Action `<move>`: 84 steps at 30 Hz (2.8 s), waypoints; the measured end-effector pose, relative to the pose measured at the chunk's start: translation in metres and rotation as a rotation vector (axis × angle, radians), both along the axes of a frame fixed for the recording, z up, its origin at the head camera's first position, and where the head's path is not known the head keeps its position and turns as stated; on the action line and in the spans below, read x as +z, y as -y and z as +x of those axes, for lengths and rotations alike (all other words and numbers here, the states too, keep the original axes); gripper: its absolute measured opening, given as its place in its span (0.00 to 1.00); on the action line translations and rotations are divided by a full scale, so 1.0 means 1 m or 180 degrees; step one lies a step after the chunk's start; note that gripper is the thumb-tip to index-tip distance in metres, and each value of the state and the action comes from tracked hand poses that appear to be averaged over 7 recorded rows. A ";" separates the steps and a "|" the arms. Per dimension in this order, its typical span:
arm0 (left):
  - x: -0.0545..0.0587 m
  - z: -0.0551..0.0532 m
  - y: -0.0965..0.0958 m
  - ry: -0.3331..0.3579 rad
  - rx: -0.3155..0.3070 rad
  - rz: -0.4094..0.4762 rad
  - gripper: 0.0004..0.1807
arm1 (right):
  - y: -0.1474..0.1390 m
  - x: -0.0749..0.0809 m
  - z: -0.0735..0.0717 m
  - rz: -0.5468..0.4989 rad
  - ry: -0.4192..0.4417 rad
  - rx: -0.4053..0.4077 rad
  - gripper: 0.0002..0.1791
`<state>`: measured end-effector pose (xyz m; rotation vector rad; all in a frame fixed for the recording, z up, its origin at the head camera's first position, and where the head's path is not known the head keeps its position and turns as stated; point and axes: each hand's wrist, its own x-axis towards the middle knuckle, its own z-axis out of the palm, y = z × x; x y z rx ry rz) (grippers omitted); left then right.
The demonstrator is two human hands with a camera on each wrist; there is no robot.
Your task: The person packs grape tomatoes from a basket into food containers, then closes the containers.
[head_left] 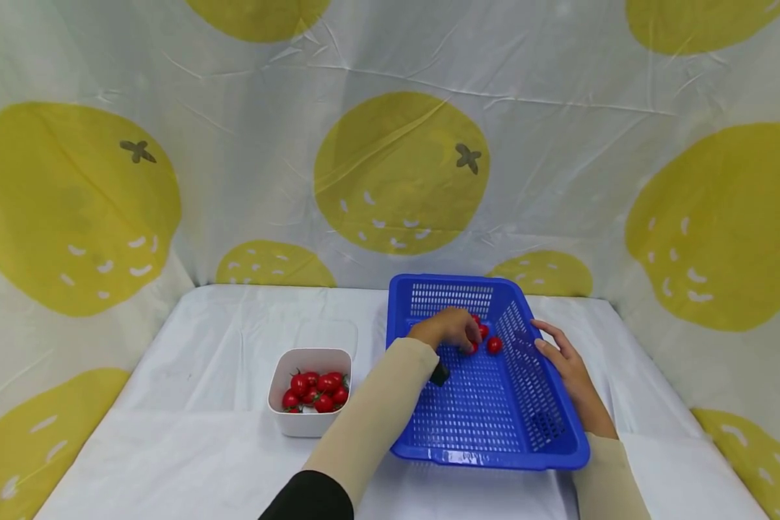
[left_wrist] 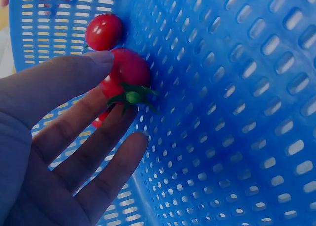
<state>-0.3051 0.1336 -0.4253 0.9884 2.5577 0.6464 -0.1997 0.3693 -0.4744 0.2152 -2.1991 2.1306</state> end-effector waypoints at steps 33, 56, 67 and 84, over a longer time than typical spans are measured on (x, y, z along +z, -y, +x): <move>-0.001 0.009 -0.002 0.0050 0.0038 -0.0359 0.10 | -0.001 0.000 -0.001 0.0056 -0.0011 -0.0022 0.25; 0.009 -0.002 -0.005 0.0216 -0.0449 0.0548 0.14 | -0.001 0.003 -0.004 0.0032 -0.0017 -0.0007 0.25; 0.018 0.003 -0.005 0.0153 -0.0372 0.0833 0.17 | -0.003 0.004 -0.005 0.0156 0.0083 -0.0052 0.25; 0.064 0.020 0.014 -0.0233 -0.0522 0.0992 0.16 | 0.001 0.005 -0.002 0.0042 0.0053 -0.0041 0.26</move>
